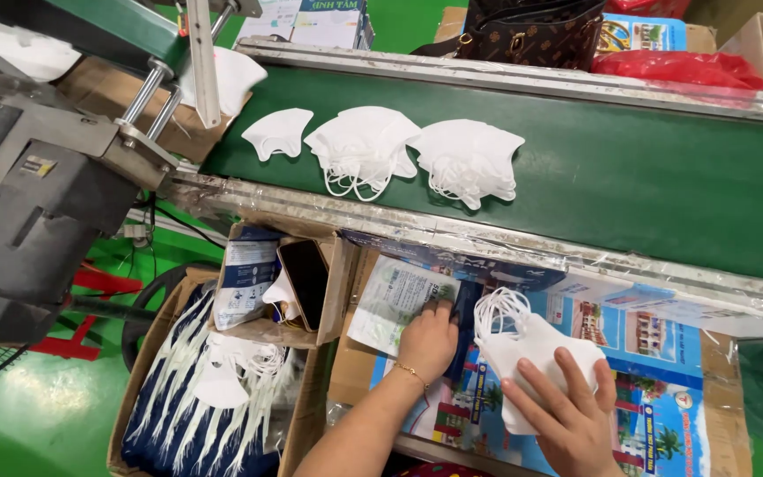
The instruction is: The person takes face masks from a conveyor belt and places them into plastic packaging by hand.
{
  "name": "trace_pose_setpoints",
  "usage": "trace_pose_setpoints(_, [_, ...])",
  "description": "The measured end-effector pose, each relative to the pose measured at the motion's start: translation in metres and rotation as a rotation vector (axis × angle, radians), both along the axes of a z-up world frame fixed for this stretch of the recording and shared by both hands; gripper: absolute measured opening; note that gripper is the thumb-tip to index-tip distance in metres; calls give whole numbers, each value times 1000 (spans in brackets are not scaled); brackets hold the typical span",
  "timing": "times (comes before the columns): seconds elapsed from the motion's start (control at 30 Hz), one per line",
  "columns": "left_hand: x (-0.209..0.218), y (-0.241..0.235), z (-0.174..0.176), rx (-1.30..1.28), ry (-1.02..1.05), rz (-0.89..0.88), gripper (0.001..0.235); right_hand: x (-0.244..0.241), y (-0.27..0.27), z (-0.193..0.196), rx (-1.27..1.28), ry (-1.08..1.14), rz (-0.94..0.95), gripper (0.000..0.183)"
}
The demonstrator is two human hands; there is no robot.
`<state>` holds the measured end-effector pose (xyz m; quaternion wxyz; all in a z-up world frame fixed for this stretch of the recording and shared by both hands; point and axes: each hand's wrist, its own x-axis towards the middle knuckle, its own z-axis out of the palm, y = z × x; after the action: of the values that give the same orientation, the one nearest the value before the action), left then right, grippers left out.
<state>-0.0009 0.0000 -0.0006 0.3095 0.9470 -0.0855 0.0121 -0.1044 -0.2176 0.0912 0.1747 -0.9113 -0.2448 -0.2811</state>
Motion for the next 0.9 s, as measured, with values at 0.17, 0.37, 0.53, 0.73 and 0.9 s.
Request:
trace_pose_setpoints(0.17, [0,0,1,1,6,-3,35,-4,1,-5,3,50,1,53])
trace_pose_setpoints(0.37, [2,-1,3,9,57,6,35,-2,1,-6,29,60,7,54])
trace_pose_setpoints(0.53, [1,-1,3,14,45,10,36,-2,1,-8,38,84,0,55])
trace_pose_setpoints(0.73, [0,-1,6,0,45,9,38,3,3,1,86,92,34,57])
trace_pose_setpoints(0.9, [2,4,7,-118,80,90,28,5,-1,-30,492,450,-112,55])
